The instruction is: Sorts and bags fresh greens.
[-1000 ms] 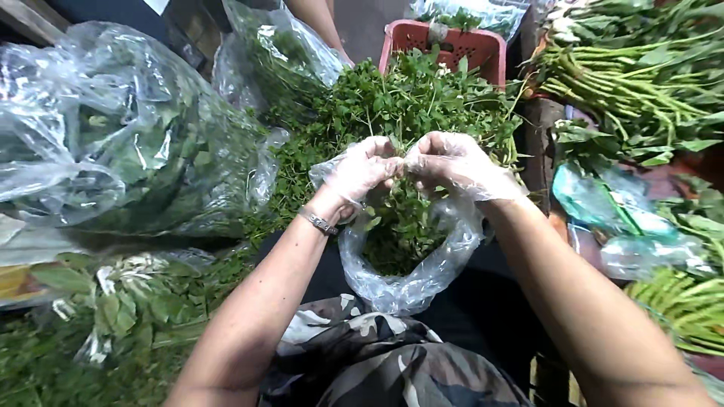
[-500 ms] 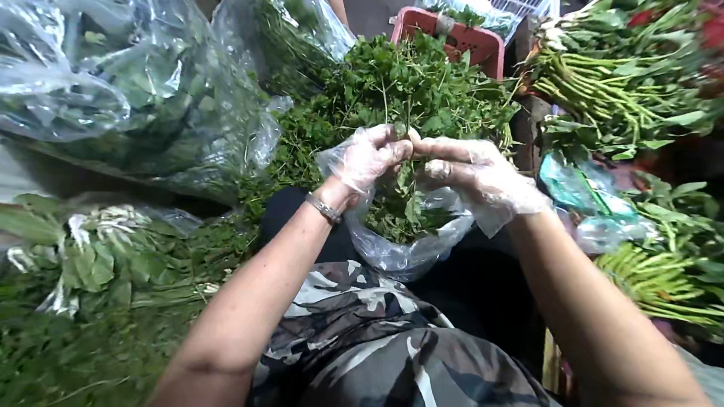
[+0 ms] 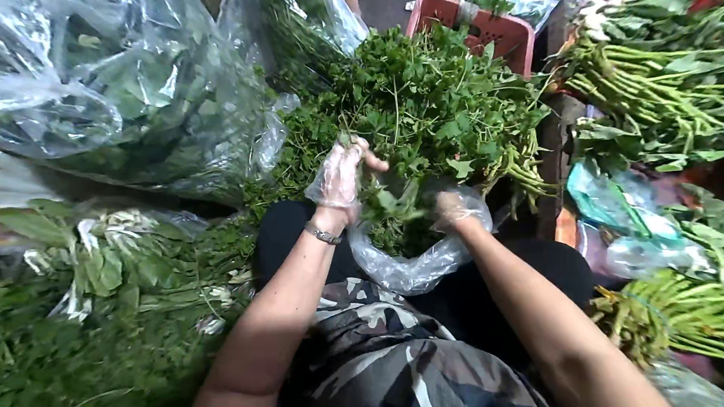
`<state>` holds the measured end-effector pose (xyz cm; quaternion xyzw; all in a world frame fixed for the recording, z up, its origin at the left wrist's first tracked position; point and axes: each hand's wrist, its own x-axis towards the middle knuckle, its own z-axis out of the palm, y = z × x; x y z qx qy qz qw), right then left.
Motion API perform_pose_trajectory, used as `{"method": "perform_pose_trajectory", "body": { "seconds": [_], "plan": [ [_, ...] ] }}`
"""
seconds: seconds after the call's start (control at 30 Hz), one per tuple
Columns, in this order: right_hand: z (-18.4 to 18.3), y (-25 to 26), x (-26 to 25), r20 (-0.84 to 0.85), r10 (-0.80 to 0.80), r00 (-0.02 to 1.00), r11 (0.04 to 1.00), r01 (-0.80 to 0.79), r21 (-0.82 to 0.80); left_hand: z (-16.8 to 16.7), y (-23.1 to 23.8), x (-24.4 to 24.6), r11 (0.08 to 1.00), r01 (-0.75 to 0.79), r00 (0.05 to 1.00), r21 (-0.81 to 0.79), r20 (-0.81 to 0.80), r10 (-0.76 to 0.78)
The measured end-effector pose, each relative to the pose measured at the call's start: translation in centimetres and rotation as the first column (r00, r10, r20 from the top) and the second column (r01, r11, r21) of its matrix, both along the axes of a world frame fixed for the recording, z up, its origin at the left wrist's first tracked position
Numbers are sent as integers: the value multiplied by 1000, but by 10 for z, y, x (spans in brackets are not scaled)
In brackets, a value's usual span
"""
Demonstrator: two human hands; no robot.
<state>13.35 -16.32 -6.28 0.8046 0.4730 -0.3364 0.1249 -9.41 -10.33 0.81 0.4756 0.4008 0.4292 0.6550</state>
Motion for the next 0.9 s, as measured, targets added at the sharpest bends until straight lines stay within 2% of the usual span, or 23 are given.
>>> {"method": "perform_pose_trajectory", "body": {
  "seconds": [0.07, 0.1, 0.13, 0.17, 0.2, 0.27, 0.33, 0.37, 0.4, 0.43, 0.47, 0.53, 0.6, 0.67, 0.73, 0.83, 0.9],
  "plan": [
    [4, 4, 8, -8, -34, 999, 996, 35, 78, -3, 3, -6, 998, 54, 998, 28, -21, -53],
    [17, 8, 11, -2, -36, 999, 993, 36, 112, -6, 4, -8, 989, 128, 990, 76, -76, -122],
    [31, 10, 11, 36, 14, 999, 993, -18, 117, -10, 5, -10, 965, 233, 960, 118, -185, -210],
    [42, 12, 8, 69, 104, 992, 990, -109, 88, -11, 3, -7, 923, 365, 889, 124, -341, -306],
    [48, 11, -2, 73, 211, 975, 976, -214, 36, -9, 1, 0, 858, 507, 763, 83, -506, -402],
    [42, -4, -42, -38, 395, 918, 907, -396, -145, -6, -9, 19, 681, 729, 405, -72, -756, -514],
    [25, -45, -83, -242, 439, 865, 819, -496, -289, -10, -22, 26, 469, 830, 23, -303, -820, -572],
    [21, -66, -96, -338, 423, 841, 787, -526, -322, -15, -27, 26, 386, 825, -138, -413, -810, -570],
    [26, -80, -106, -417, 373, 829, 765, -529, -368, -16, -31, 24, 346, 790, -251, -506, -782, -570],
    [26, -90, -112, -476, 326, 817, 756, -527, -387, -13, -34, 20, 336, 746, -323, -575, -754, -572],
    [16, -98, -111, -510, 327, 795, 761, -542, -357, -10, -35, 16, 339, 712, -363, -615, -735, -572],
    [-9, -96, -100, -514, 386, 766, 769, -575, -279, -7, -33, 11, 361, 675, -384, -643, -725, -572],
    [-4, -68, -88, -431, 413, 803, 761, -564, -321, -10, -30, 7, 379, 666, -399, -643, -736, -548],
    [22, -28, -69, -318, 356, 879, 791, -465, -399, -11, -29, 4, 371, 678, -418, -635, -748, -516],
    [24, -2, -53, -173, 266, 948, 861, -315, -399, -10, -27, 7, 373, 665, -457, -647, -747, -482],
    [2, 7, -50, -122, 216, 969, 866, -248, -435, -11, -24, 18, 392, 605, -508, -693, -716, -479],
    [-25, -2, -50, -122, 214, 969, 839, -247, -486, -14, -19, 21, 399, 612, -492, -683, -724, -484]
  ]
}}
